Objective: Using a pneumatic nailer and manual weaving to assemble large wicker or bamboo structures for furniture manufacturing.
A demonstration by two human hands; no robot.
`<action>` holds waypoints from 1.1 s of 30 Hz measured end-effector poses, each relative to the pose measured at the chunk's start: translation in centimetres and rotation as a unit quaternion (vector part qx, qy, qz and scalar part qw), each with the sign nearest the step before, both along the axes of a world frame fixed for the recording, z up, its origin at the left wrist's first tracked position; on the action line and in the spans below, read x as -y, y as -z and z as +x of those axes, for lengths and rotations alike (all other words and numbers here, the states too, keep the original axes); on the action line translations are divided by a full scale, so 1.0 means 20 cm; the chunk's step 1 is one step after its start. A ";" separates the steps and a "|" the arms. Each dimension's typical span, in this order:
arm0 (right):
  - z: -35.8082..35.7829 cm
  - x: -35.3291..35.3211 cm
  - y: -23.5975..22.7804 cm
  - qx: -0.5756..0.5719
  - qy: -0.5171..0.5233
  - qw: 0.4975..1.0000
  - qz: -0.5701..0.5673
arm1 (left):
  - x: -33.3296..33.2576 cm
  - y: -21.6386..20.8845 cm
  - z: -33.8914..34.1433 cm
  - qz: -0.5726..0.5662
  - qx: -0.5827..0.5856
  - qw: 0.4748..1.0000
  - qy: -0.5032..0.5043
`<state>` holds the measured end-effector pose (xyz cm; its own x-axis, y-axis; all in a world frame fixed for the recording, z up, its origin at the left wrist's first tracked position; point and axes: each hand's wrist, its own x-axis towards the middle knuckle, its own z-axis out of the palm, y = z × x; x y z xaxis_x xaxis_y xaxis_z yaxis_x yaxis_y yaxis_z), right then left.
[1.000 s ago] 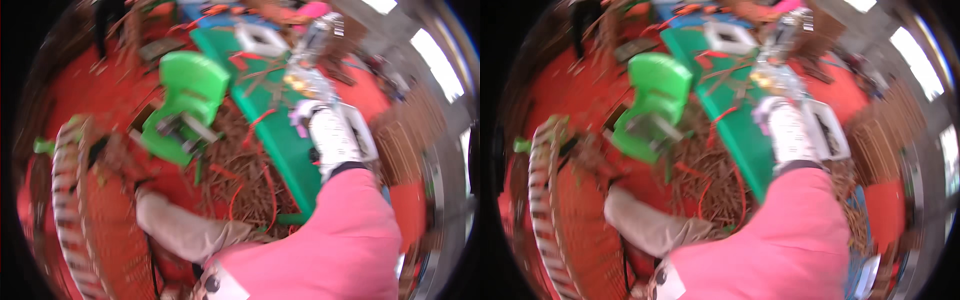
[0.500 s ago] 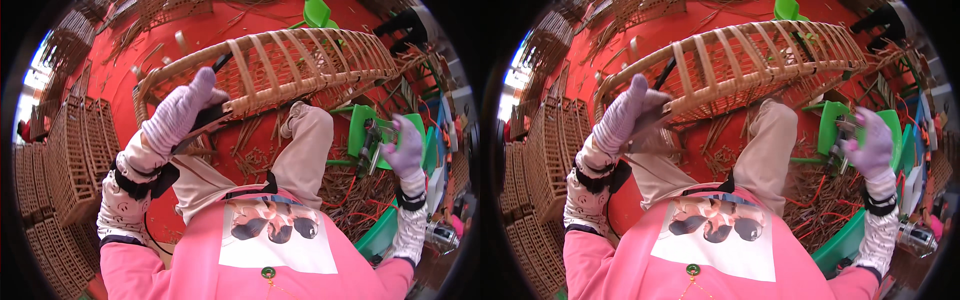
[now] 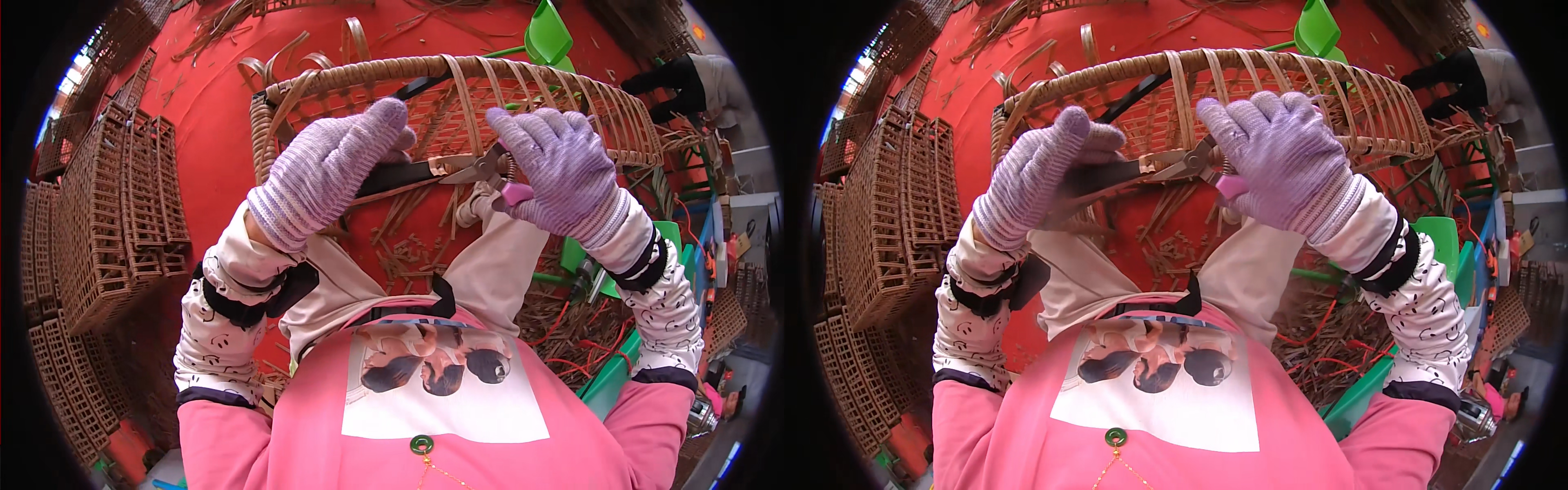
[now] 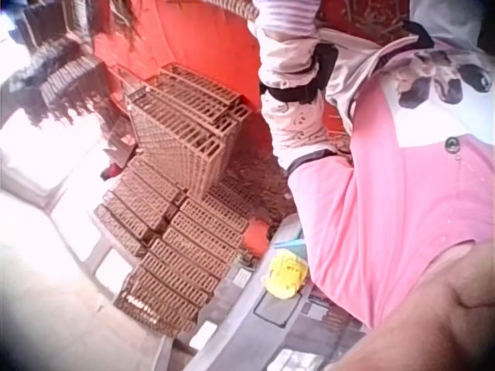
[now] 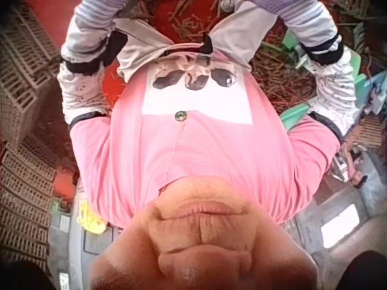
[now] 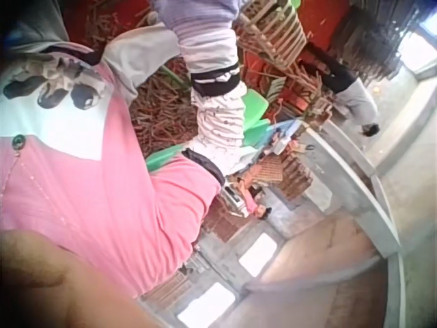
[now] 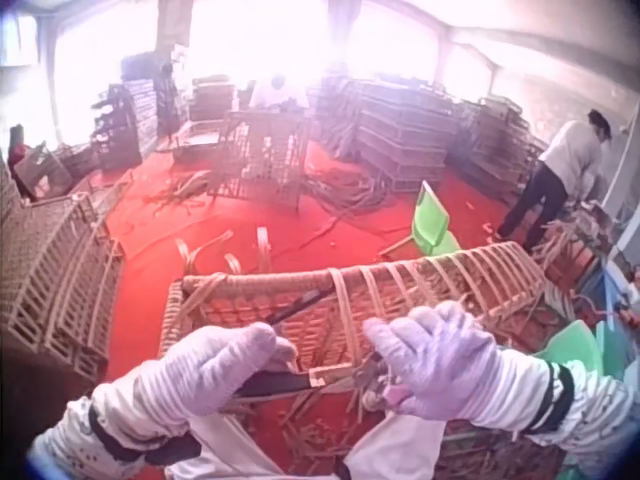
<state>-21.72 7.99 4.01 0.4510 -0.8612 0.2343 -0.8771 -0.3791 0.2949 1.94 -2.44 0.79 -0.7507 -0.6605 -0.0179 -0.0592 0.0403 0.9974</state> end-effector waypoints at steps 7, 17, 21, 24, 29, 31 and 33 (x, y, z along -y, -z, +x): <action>-0.01 0.05 -0.04 -0.019 -0.025 0.999 0.040 | -0.01 -0.03 0.00 0.099 0.002 0.995 -0.026; 0.03 0.10 -0.06 -0.043 0.018 0.992 0.116 | -0.01 0.04 0.00 -0.091 -0.038 0.995 -0.015; 0.00 0.11 -0.08 -0.017 0.009 0.983 0.181 | 0.01 0.01 0.00 0.029 -0.019 0.999 0.001; -0.03 0.08 -0.09 0.035 0.013 0.982 0.184 | 0.00 0.02 0.00 -0.169 -0.010 0.985 0.015; -0.31 -0.18 -0.06 0.167 0.110 0.979 -0.043 | -0.02 0.03 -0.03 -0.189 0.138 0.972 0.015; -0.51 -0.41 -0.03 0.149 0.310 0.938 -0.035 | -0.04 0.01 -0.08 -0.310 0.163 0.936 0.029; -0.76 -0.73 0.07 0.134 0.476 0.869 -0.016 | -0.09 -0.03 -0.14 -0.438 0.195 0.877 0.030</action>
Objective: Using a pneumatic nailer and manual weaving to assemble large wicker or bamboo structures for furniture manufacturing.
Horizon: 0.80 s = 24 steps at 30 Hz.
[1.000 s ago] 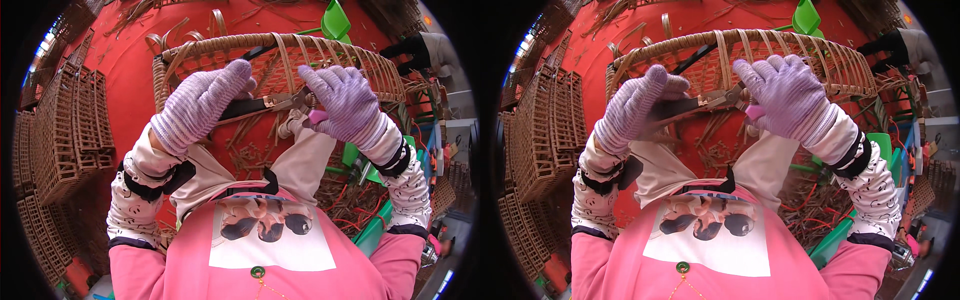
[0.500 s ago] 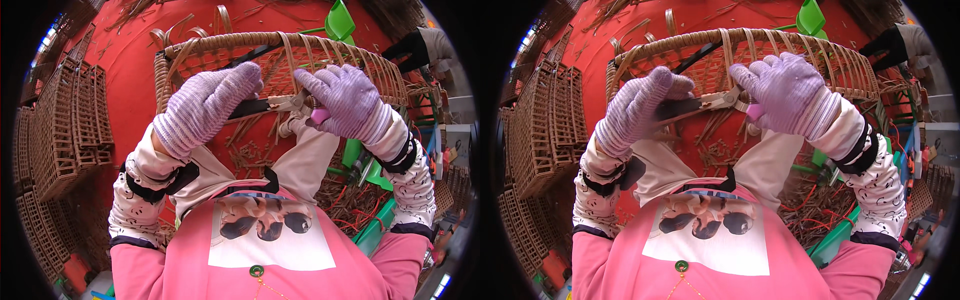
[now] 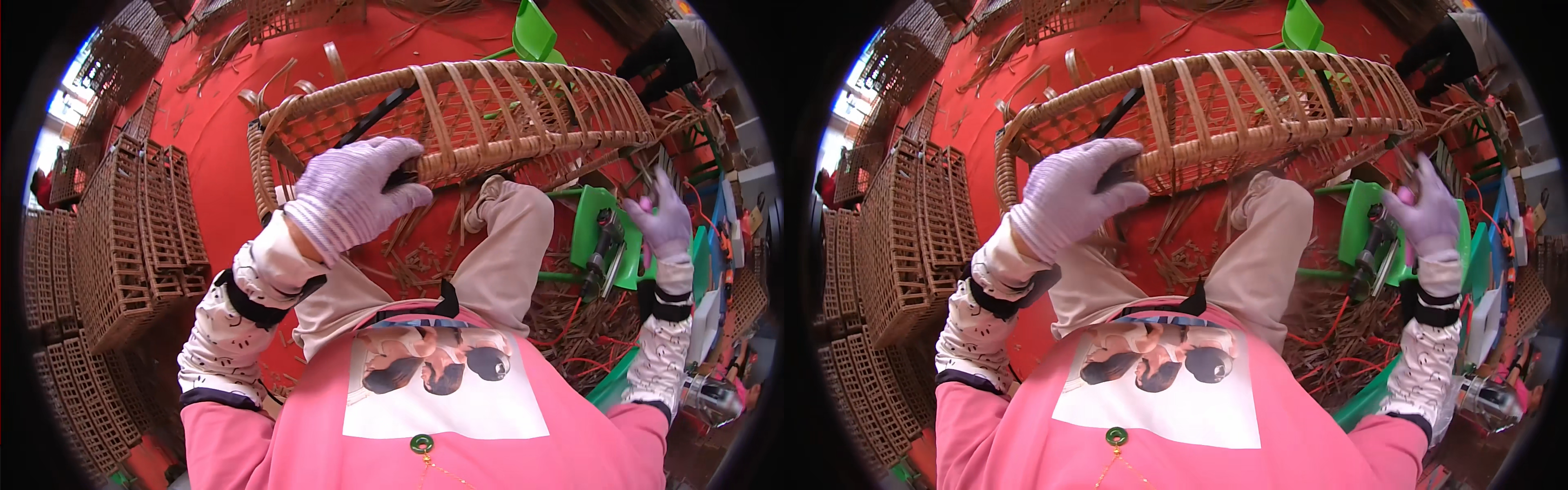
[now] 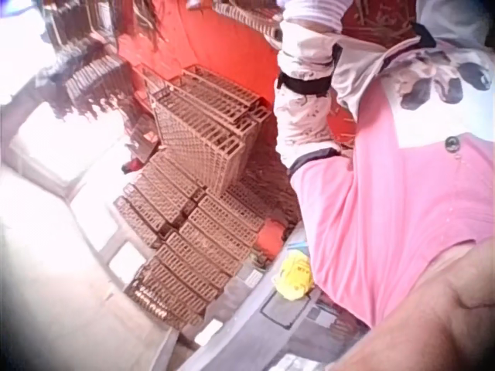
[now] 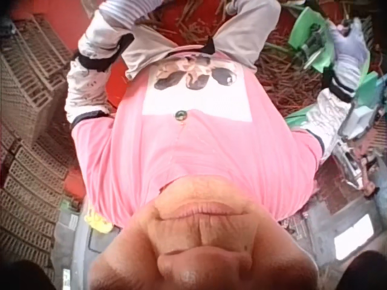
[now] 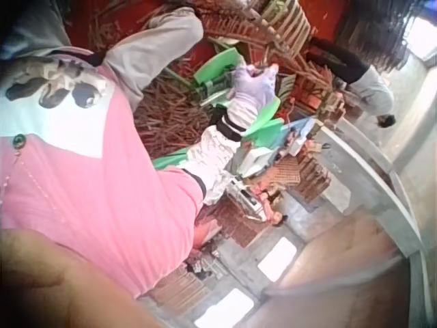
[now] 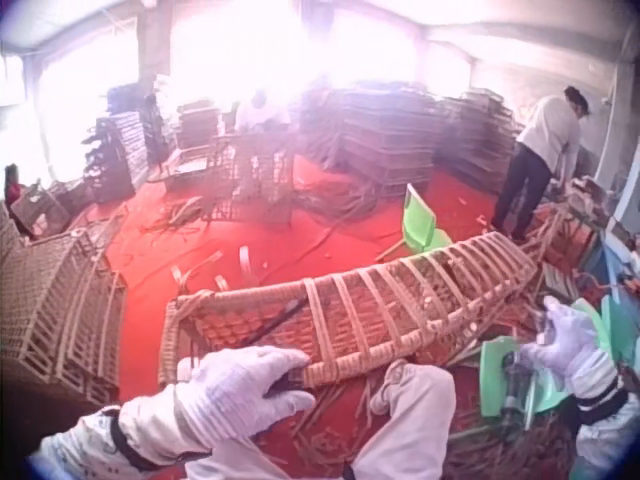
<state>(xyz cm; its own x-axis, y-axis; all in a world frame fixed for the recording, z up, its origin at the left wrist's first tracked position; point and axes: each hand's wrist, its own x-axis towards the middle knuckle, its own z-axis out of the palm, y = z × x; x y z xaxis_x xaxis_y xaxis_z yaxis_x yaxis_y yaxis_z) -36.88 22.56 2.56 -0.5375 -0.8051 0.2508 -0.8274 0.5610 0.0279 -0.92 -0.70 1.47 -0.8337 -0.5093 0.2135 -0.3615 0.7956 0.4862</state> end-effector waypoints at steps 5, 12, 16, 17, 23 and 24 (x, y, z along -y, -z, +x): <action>-0.44 -0.88 0.33 0.049 0.365 0.920 0.132 | -0.01 0.04 -0.14 -0.042 0.003 0.999 0.005; -0.63 -1.72 0.70 0.155 0.550 0.814 0.107 | 0.03 -0.03 -0.16 0.116 0.162 0.980 0.025; -0.69 -1.84 0.71 0.238 0.527 0.816 0.019 | 0.02 -0.01 -0.06 0.044 0.087 0.994 0.053; -0.73 -1.95 0.74 0.237 0.530 0.814 0.020 | 0.04 0.01 -0.05 0.046 0.087 0.994 0.056; -0.79 -2.17 0.74 0.226 0.649 0.717 0.114 | 0.05 0.07 -0.04 -0.011 0.011 0.998 0.054; -0.78 -2.19 0.76 0.256 0.655 0.703 0.104 | 0.04 0.08 -0.04 -0.012 0.012 0.998 0.054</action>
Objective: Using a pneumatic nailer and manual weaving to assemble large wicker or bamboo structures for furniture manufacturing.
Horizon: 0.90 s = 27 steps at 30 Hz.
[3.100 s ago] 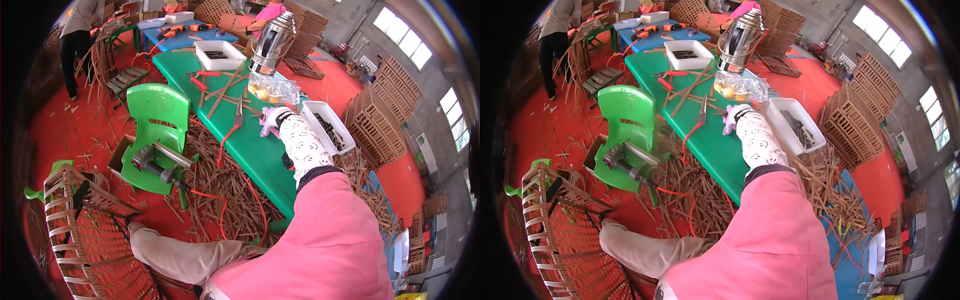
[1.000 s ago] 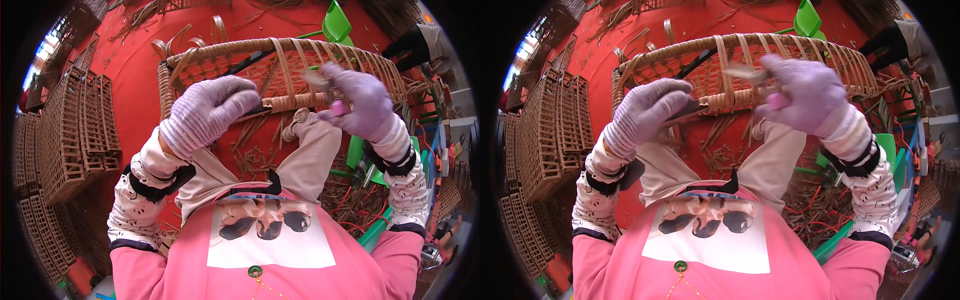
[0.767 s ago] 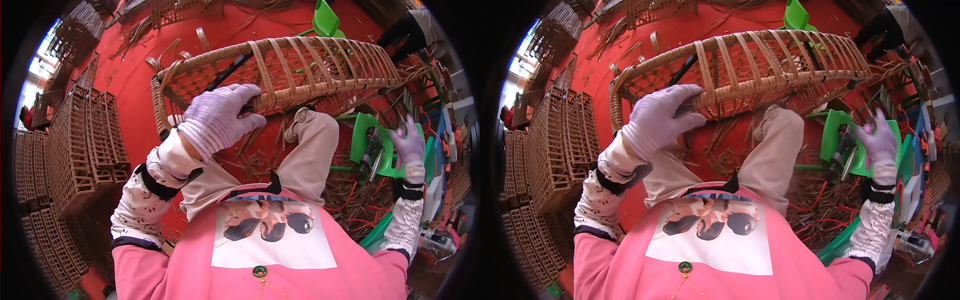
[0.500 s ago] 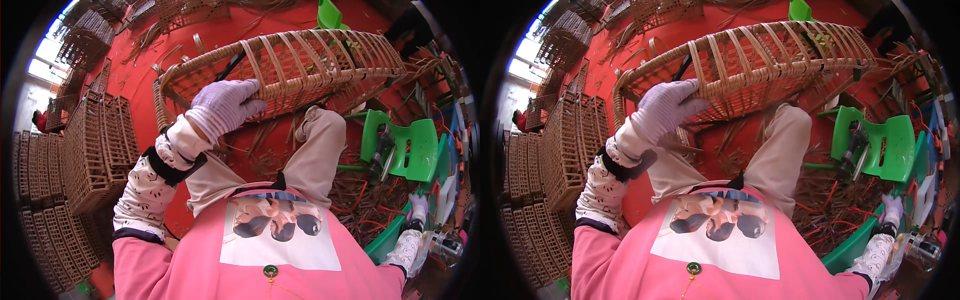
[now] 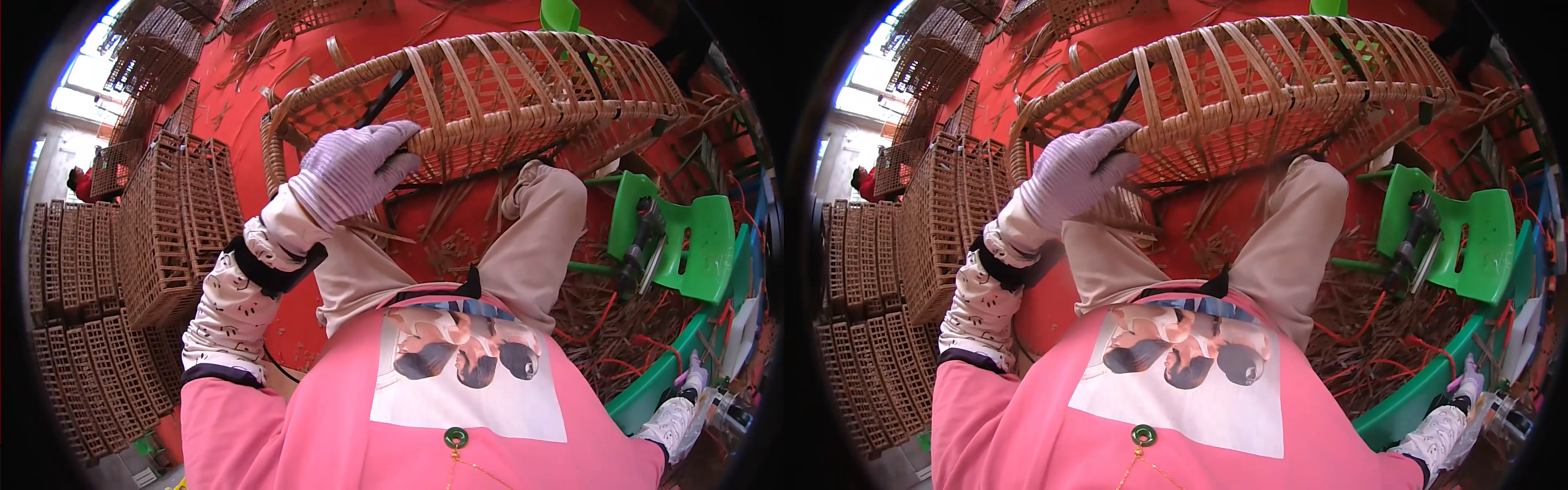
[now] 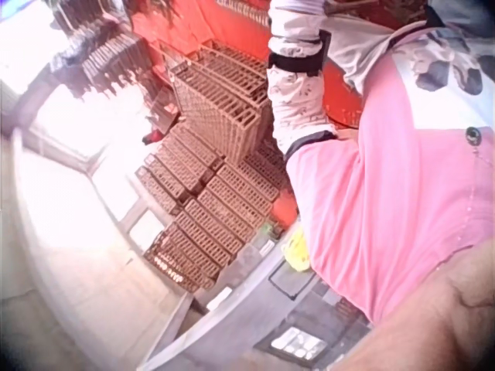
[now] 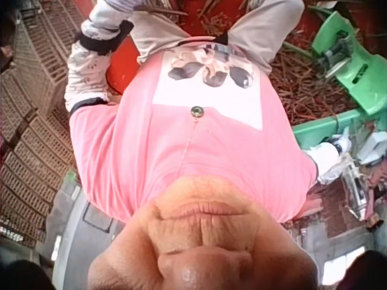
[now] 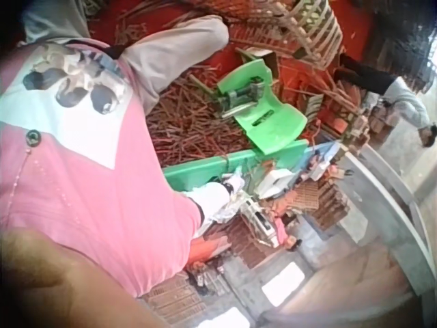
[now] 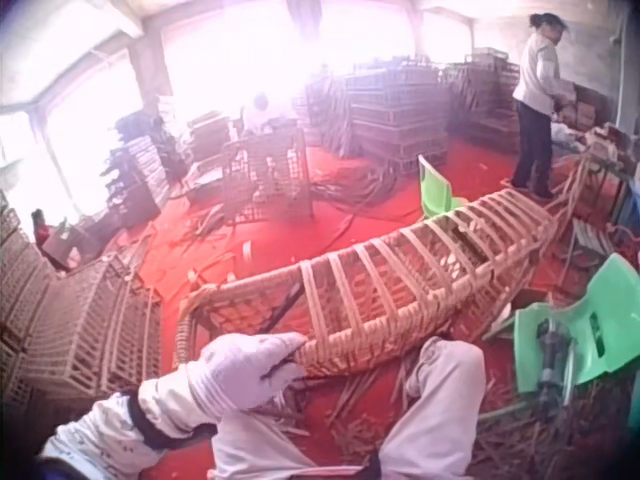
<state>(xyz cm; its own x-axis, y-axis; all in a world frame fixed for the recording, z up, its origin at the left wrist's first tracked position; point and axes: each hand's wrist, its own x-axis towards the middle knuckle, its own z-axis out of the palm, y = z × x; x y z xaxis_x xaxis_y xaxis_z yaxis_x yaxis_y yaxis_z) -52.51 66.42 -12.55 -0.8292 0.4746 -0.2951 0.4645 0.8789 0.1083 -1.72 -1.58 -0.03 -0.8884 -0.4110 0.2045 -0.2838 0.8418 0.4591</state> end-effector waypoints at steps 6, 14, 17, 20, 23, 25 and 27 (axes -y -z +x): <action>0.04 0.00 0.01 0.000 0.005 1.000 0.005 | -0.04 -0.02 0.00 -0.120 -0.008 0.992 -0.035; 0.12 0.68 -0.21 -0.218 -0.256 0.928 0.159 | 0.30 -0.31 0.09 0.024 -0.007 0.997 -0.074; 0.12 1.07 -0.22 -0.295 -0.401 0.867 0.007 | 0.52 -0.35 0.05 -0.040 0.085 0.974 -0.207; 0.29 1.53 -0.22 -0.370 -0.557 0.738 -0.086 | 0.71 -0.27 -0.01 0.018 0.188 0.971 -0.146; 0.67 2.00 -0.36 -0.385 -0.650 0.623 -0.202 | 0.74 -0.21 -0.15 0.123 0.208 0.960 -0.139; 0.90 2.23 -0.45 -0.356 -0.673 0.567 -0.314 | 0.68 -0.23 -0.20 0.193 0.135 0.959 -0.157; 1.09 2.36 -0.53 -0.303 -0.683 0.511 -0.426 | 0.65 -0.18 -0.26 0.221 0.096 0.955 -0.172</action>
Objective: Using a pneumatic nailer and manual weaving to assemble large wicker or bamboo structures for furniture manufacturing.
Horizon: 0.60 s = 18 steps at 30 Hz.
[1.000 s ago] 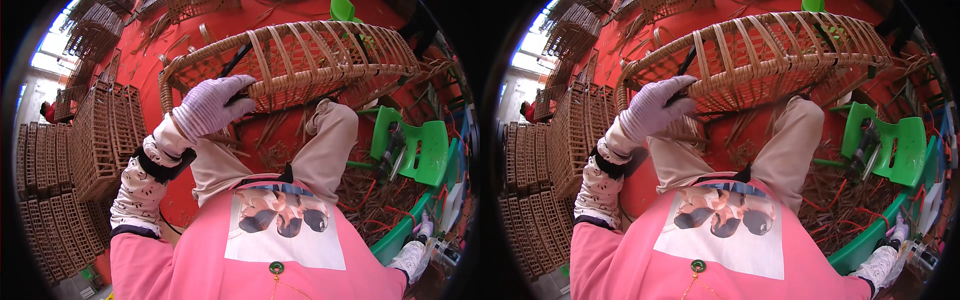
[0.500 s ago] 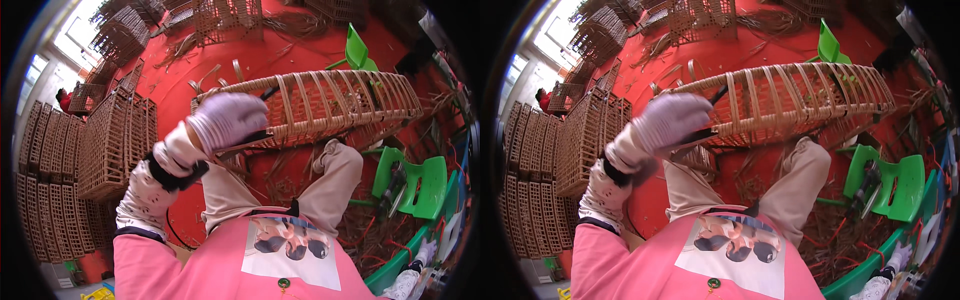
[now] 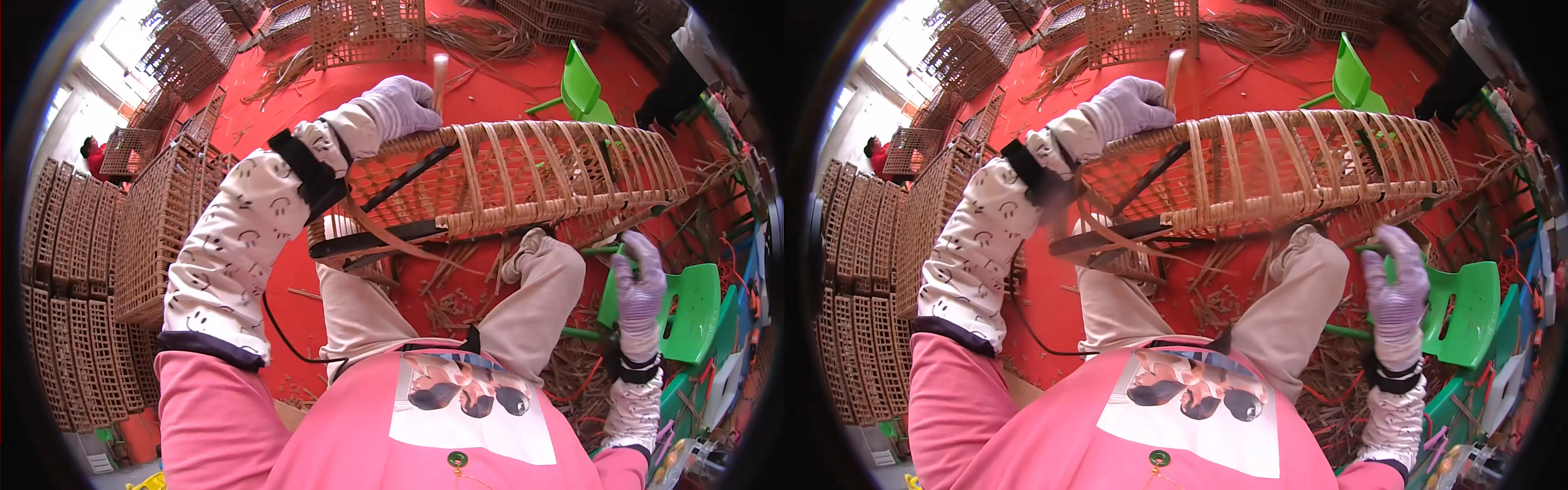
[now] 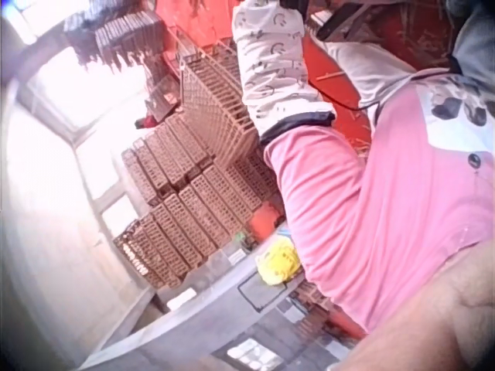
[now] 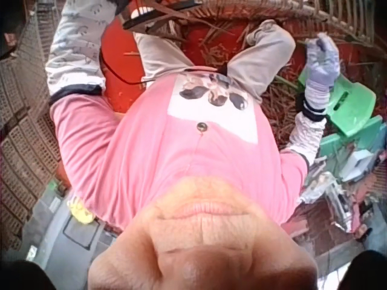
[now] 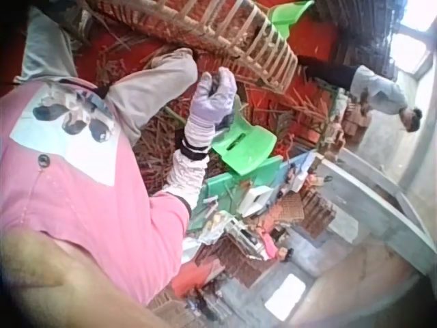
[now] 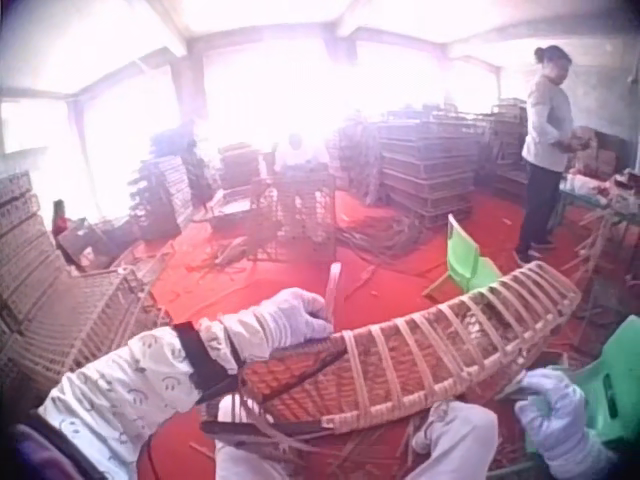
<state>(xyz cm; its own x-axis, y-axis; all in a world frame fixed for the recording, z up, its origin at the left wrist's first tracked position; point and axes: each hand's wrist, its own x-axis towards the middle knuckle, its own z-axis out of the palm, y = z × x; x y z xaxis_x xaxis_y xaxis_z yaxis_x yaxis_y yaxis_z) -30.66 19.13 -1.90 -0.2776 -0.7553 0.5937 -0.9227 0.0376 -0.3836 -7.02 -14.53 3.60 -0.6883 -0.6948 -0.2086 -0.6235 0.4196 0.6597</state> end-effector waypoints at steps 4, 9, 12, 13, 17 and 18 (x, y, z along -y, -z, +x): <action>0.34 0.18 -0.09 0.385 -0.159 0.907 0.050 | -0.13 -0.01 0.11 -0.124 -0.097 0.978 0.137; 0.55 0.37 -0.14 0.711 -0.214 0.634 0.216 | -0.39 -0.07 0.23 -0.309 -0.004 0.882 0.356; 0.57 0.49 -0.08 0.819 -0.307 0.413 0.252 | -0.45 -0.06 0.28 -0.307 0.086 0.872 0.372; 0.61 0.47 -0.11 0.802 -0.256 0.473 0.260 | -0.46 -0.09 0.31 -0.316 0.104 0.867 0.370; 0.63 0.45 -0.12 0.792 -0.229 0.479 0.300 | -0.49 -0.06 0.48 -0.297 0.073 0.918 0.253; 0.64 0.44 -0.15 0.793 -0.228 0.481 0.298 | -0.48 -0.04 0.52 -0.277 0.056 0.932 0.227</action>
